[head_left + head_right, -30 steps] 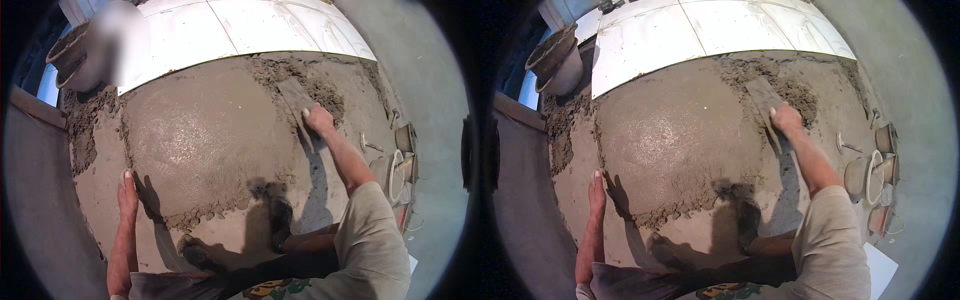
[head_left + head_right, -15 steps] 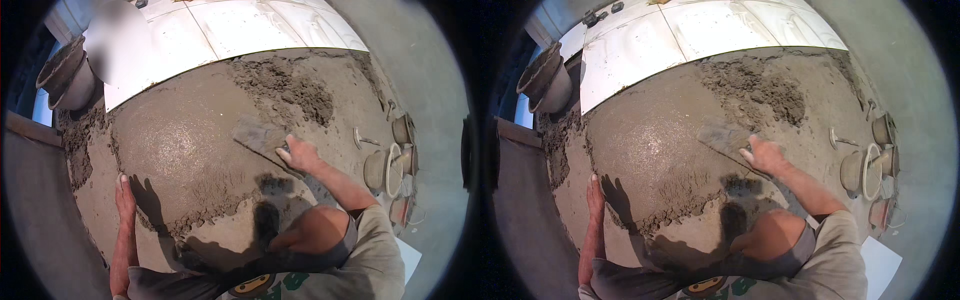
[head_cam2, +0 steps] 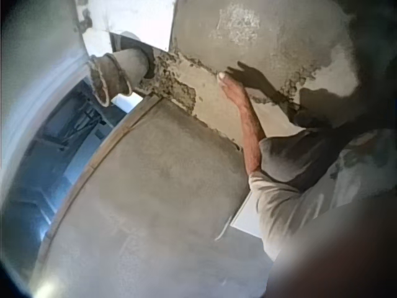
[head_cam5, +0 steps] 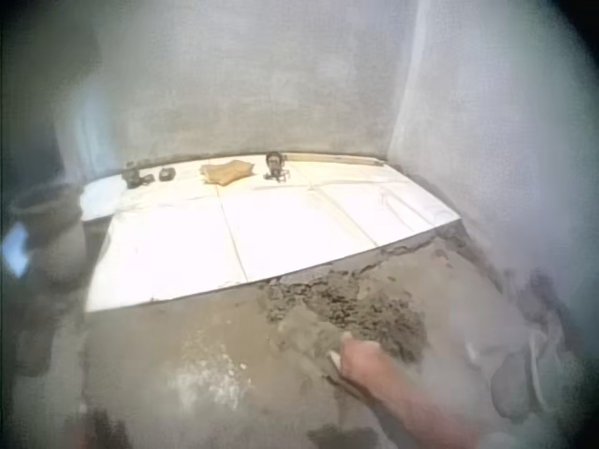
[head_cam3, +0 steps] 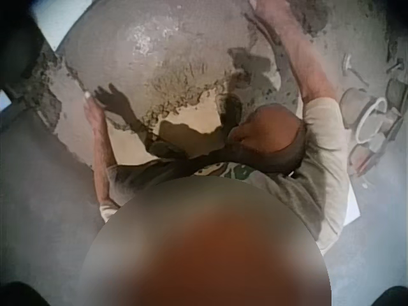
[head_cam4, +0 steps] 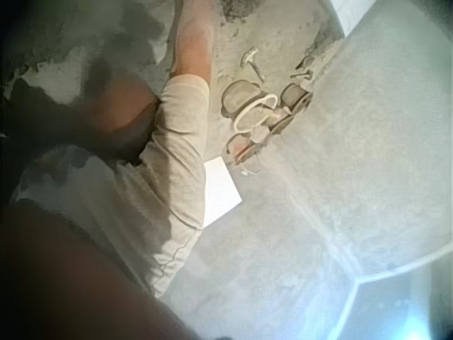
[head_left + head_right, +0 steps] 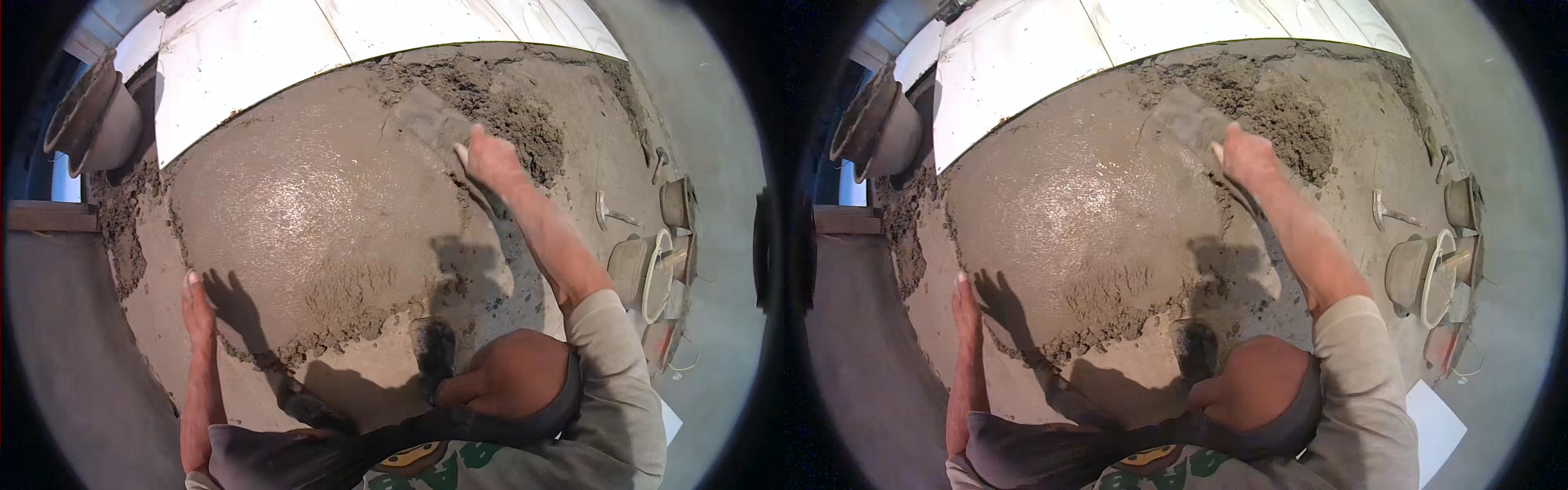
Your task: Leveling wet concrete or mortar on a floor using a trowel before laying tiles.
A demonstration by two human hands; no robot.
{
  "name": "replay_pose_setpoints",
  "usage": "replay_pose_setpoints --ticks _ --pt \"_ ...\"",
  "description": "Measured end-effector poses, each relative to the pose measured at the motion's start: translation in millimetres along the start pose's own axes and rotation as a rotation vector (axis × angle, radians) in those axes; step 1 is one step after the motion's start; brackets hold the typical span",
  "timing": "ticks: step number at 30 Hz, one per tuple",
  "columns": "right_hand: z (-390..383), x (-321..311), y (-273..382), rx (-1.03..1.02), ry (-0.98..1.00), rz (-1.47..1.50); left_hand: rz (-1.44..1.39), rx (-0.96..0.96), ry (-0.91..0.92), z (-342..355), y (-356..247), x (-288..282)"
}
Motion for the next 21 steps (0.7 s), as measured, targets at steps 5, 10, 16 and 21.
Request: replay_pose_setpoints --ticks 5,10,16,21 --pt "-4 11 -36 0.178 -0.061 0.044 0.024 0.153 0.010 -24 -54 2" --pt "-47 2 -58 0.265 -0.117 0.125 0.087 -0.346 -0.033 -42 25 -43" --pt "-60 3 43 -0.039 0.029 0.160 0.051 -0.090 -0.013 -24 27 -37" --pt "-13 1 36 -0.026 0.019 0.086 -0.024 -0.022 0.035 -22 -37 4"
Point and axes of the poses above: each hand's wrist, its own z-axis towards the middle knuckle, its own x-axis out of the palm, y = z × x, the point moved 8 cm from there along z, towards the middle knuckle, and after that the axes turned 4 degrees about -y, right-handed, at the moved point
